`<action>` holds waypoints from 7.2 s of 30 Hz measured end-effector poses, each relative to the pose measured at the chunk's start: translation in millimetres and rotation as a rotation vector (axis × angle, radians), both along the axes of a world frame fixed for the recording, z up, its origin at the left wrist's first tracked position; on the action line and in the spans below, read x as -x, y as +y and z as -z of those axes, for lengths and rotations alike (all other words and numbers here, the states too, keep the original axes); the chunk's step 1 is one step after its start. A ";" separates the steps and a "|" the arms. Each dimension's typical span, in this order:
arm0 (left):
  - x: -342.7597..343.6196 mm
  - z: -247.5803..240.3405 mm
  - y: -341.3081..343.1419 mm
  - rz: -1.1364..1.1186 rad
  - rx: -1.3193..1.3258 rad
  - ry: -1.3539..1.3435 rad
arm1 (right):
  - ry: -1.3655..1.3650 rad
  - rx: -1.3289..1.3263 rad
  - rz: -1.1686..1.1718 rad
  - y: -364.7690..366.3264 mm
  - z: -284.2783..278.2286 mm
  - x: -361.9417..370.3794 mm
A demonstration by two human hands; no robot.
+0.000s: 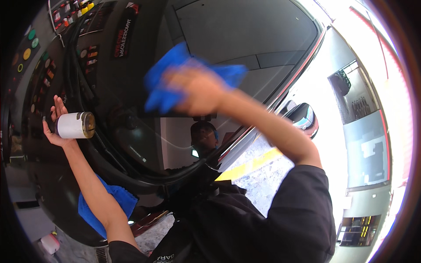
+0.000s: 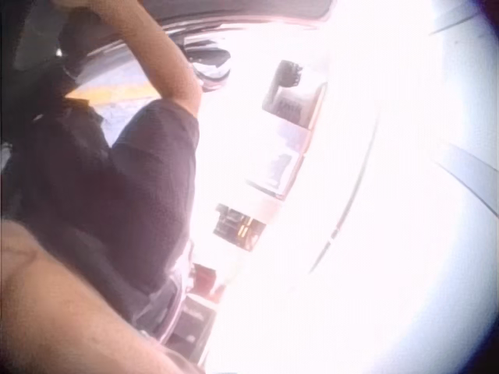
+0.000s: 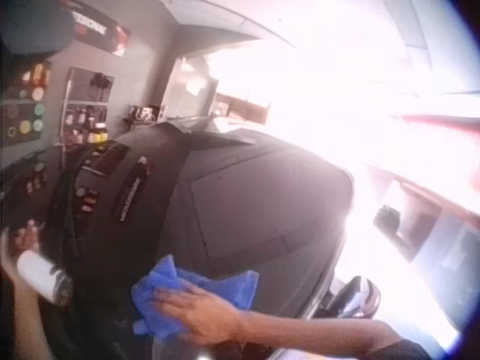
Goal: The person sprays a cleaning solution onto the car's windshield and wipes it with a blue microfiber cloth. They repeatedly apply the solution and wipe different sections of the glass, moving around the vehicle to reach various areas.
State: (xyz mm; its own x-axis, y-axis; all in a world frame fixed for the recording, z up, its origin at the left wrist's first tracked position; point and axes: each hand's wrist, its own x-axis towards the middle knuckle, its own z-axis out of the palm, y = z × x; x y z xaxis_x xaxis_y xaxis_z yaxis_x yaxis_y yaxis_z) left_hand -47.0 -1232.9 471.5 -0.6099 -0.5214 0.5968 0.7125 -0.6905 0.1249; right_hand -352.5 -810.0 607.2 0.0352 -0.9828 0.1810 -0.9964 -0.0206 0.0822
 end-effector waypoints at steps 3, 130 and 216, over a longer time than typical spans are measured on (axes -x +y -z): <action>9.1 3.4 -2.3 -0.004 0.007 0.027 | 0.124 0.326 0.760 54.2 -84.4 173.3; 0.8 -3.2 15.3 -0.182 -0.112 -0.153 | 0.077 0.432 1.128 -135.1 -190.1 494.9; -1006.7 122.4 192.7 -1.043 0.148 -1.927 | -2.059 -0.602 -0.028 -332.6 232.3 -962.7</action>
